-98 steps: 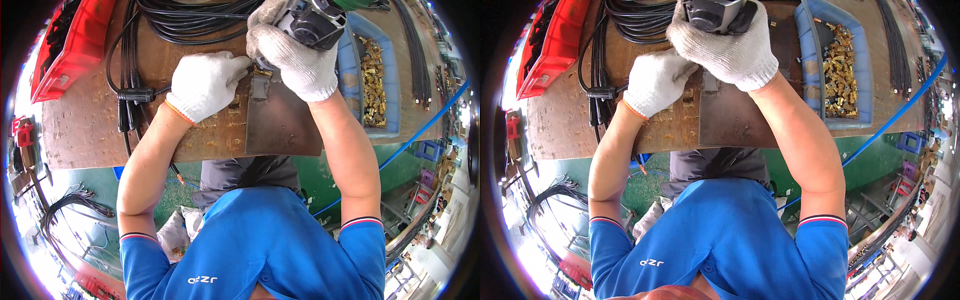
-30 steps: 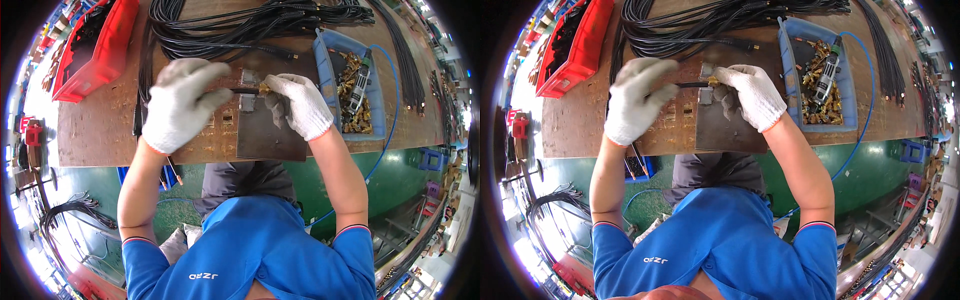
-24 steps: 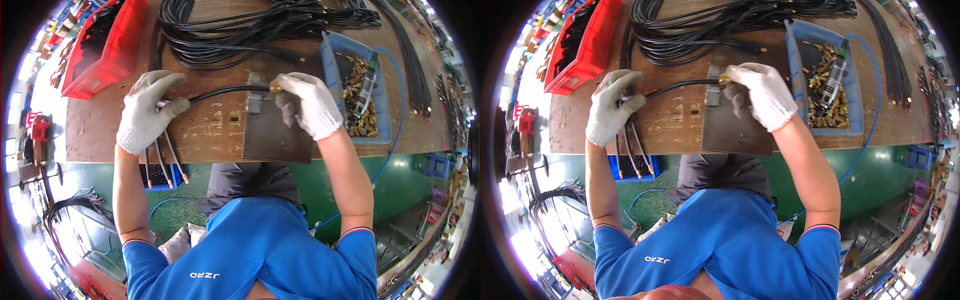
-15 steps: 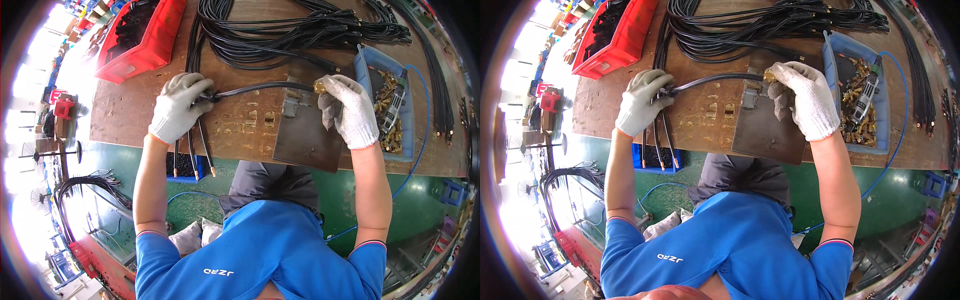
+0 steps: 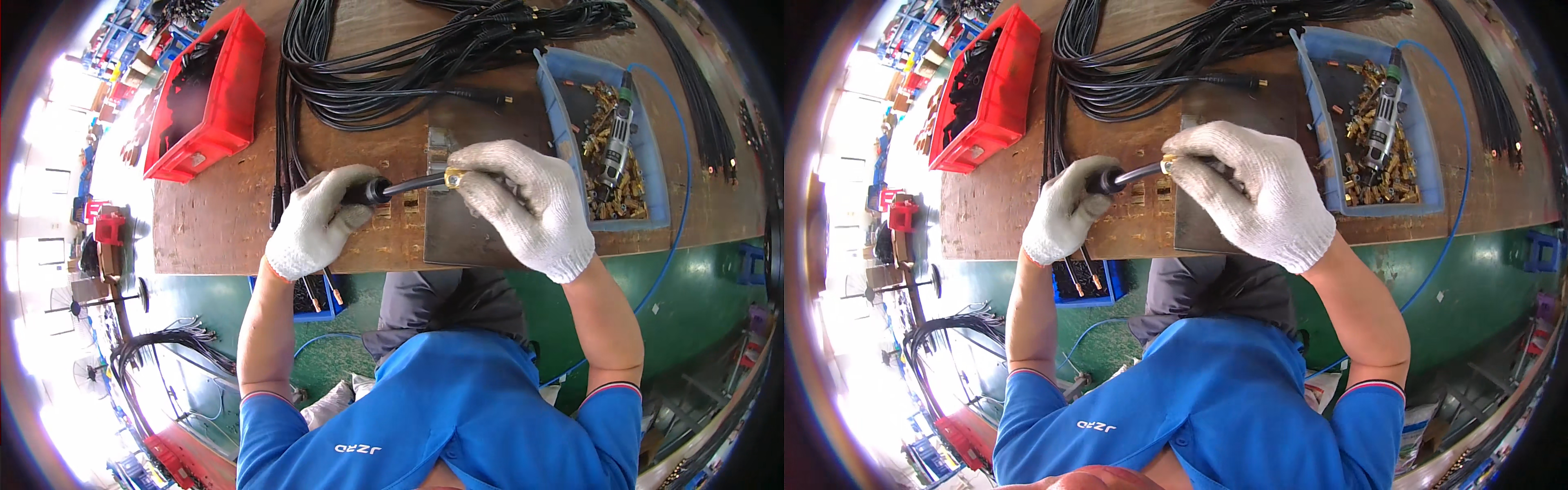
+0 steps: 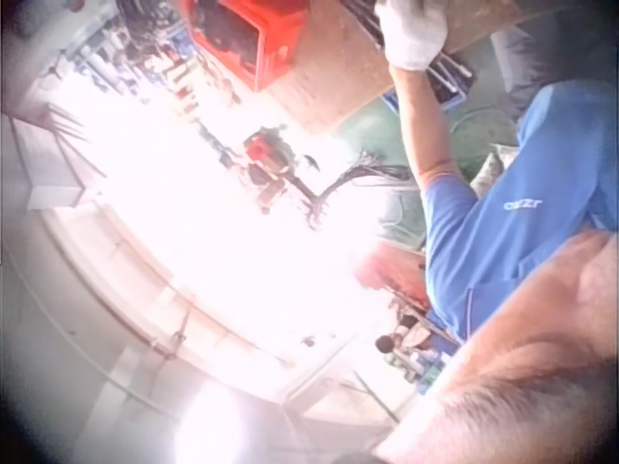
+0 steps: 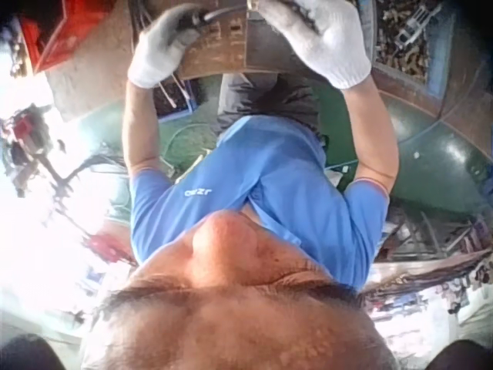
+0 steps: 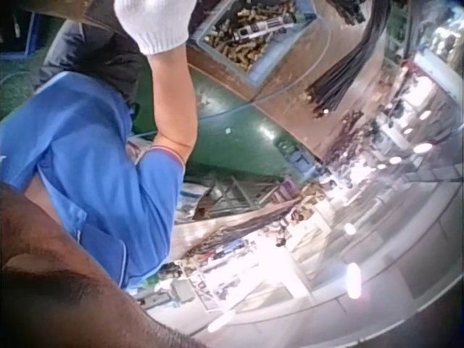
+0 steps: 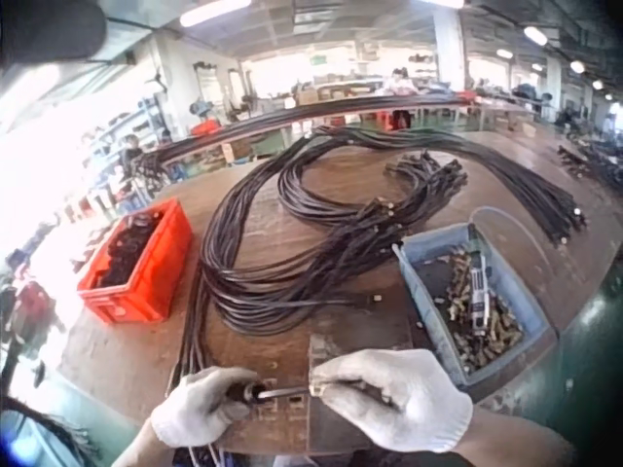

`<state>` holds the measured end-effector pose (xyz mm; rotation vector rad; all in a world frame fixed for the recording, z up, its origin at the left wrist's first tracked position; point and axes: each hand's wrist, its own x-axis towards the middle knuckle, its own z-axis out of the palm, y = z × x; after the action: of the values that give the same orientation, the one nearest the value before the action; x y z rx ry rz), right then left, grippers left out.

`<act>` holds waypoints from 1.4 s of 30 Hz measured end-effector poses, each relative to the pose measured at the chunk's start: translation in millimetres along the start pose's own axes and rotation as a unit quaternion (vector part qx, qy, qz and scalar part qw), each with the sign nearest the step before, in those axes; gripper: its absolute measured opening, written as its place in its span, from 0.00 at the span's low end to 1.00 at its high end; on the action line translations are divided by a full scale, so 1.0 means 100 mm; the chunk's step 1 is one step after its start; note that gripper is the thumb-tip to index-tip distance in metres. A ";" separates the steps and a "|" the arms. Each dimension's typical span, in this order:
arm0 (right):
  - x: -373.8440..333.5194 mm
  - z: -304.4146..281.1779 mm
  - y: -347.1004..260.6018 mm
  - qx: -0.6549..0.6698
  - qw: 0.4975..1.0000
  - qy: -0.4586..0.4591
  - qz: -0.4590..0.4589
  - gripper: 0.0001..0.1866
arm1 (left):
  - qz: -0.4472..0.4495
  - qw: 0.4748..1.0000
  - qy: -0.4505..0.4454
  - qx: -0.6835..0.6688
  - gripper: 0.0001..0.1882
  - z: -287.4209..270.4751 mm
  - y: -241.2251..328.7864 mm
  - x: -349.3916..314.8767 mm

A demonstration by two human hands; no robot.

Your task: The person repeatedly picks up black cables and brass connectors, places them into a metal jig on a workbench, and uses a pneumatic crimping tool to secure the connectors. The finished cables are placed into a red bin on the left side of the table.

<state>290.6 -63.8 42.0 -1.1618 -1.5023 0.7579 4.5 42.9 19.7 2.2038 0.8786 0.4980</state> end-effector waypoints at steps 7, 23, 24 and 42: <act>-0.03 0.01 0.06 0.008 0.998 0.020 -0.051 0.10 | 0.083 0.996 -0.015 -0.008 0.22 0.07 0.11 0.07; -0.22 0.07 0.03 0.035 0.999 -0.010 -0.011 0.10 | -0.011 1.000 -0.006 0.014 0.22 0.26 0.24 0.09; -0.23 0.07 0.03 0.042 0.999 -0.006 -0.007 0.09 | 0.024 0.999 0.002 0.041 0.22 0.28 0.20 0.09; -0.33 0.20 0.15 0.123 0.990 0.019 0.065 0.07 | 0.114 0.981 0.058 0.149 0.21 0.44 0.44 0.10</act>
<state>275.1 -87.6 11.5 -1.0873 -1.2705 0.9755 55.8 6.0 22.9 2.5906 0.8057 0.6434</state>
